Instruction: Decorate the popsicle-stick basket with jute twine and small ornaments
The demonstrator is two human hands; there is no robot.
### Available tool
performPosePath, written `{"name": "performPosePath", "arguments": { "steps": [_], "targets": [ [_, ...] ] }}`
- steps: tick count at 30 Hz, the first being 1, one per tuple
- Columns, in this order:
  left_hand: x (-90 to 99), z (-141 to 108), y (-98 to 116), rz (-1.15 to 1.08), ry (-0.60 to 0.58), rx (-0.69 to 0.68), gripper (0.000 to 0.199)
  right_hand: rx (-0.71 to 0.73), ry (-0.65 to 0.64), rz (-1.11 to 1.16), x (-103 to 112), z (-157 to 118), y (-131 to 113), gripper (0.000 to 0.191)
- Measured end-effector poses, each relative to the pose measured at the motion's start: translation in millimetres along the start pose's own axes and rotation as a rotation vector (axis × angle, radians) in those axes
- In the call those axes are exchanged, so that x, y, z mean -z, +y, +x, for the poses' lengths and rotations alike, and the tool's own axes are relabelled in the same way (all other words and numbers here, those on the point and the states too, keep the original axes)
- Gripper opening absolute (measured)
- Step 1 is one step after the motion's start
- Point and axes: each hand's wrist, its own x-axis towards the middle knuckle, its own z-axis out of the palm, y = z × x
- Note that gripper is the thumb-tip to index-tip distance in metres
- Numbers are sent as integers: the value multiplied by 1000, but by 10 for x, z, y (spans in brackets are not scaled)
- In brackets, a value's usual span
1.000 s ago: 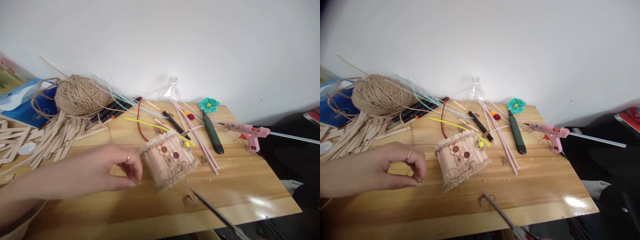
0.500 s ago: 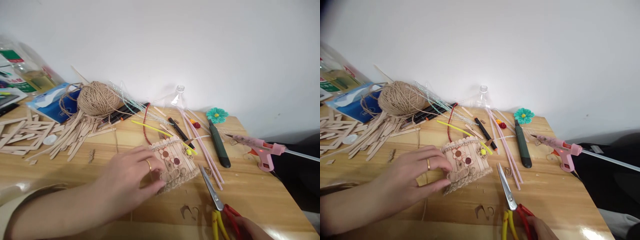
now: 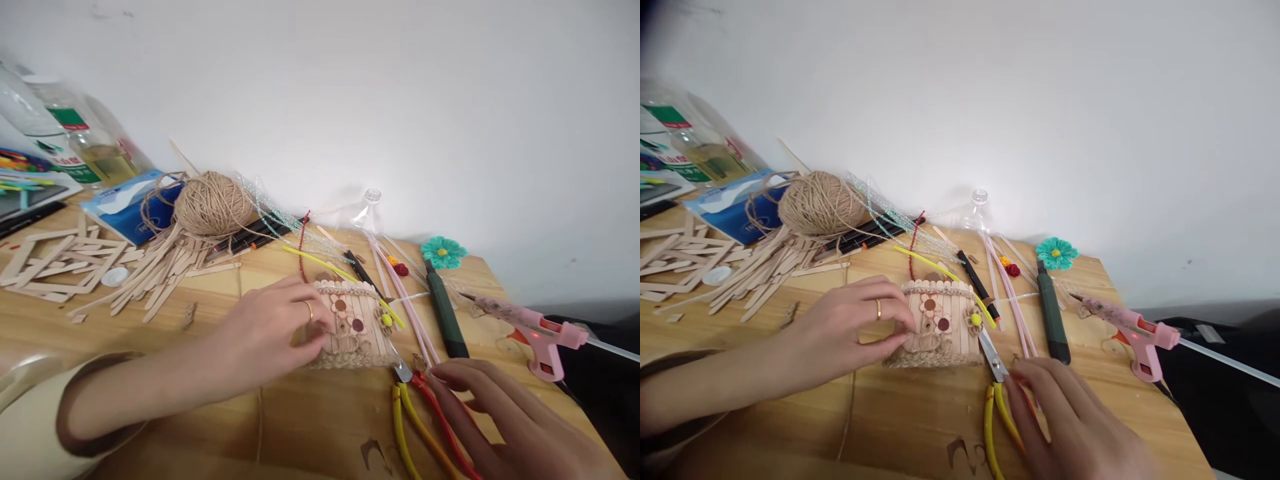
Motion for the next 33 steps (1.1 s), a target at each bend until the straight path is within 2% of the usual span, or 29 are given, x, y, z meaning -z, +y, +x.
{"name": "performPosePath", "arguments": {
  "steps": [1, 3, 6, 10, 18, 22, 28, 33],
  "targets": [
    [2, 3, 0, -20, -12, -7, 11, 91, 38, 49, 15, 100, -97, 10],
    [1, 7, 6, -51, -24, -21, 11, 217, 30, 183, 12, 296, -278, 11],
    [-12, 26, 11, -49, -26, -29, 9, 246, -29, 335, -45, 538, -455, 15],
    [-32, 78, -10, -56, -23, -53, 8, 260, -105, 415, -97, 713, -528, 17],
    [-41, 123, -51, -192, 10, -150, 12, 243, -179, 486, -83, 804, -527, 21],
    [-48, 122, -81, -245, -25, -162, 12, 253, -208, 519, -111, 784, -492, 23],
    [-26, 132, -94, -205, -64, -160, 11, 253, -171, 535, -159, 787, -479, 21],
    [-23, 159, -88, -161, -94, -158, 9, 243, -203, 540, -177, 805, -484, 21]
  ]
}}
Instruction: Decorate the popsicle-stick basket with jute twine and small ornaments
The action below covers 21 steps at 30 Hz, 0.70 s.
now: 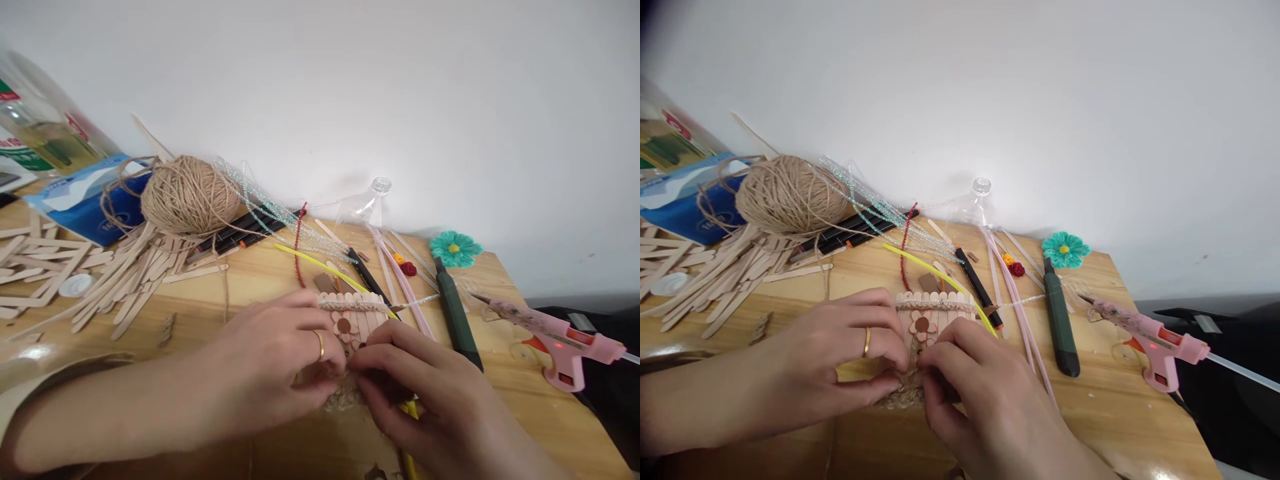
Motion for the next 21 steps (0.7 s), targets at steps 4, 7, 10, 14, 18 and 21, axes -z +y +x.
{"name": "performPosePath", "arguments": {
  "steps": [4, 7, 10, 14, 18, 21],
  "targets": [
    [4, 2, -10, 6, 1, 37, 8, -19, -13, 7, 0, 0, 1, 20],
    [32, -6, -21, -33, -39, 45, 7, -18, 8, 12, -13, 10, -3, 20],
    [64, -20, -29, -92, -79, 57, 4, -16, 24, 38, -34, 11, -3, 20],
    [72, -45, -25, -144, -78, 37, 5, -1, 17, 59, -48, -30, 1, 21],
    [56, -67, -19, -128, -76, -4, 3, 3, -4, 38, -44, -69, 11, 22],
    [54, -74, -12, -117, -67, -17, 5, 10, -1, 20, -39, -66, 17, 22]
  ]
}}
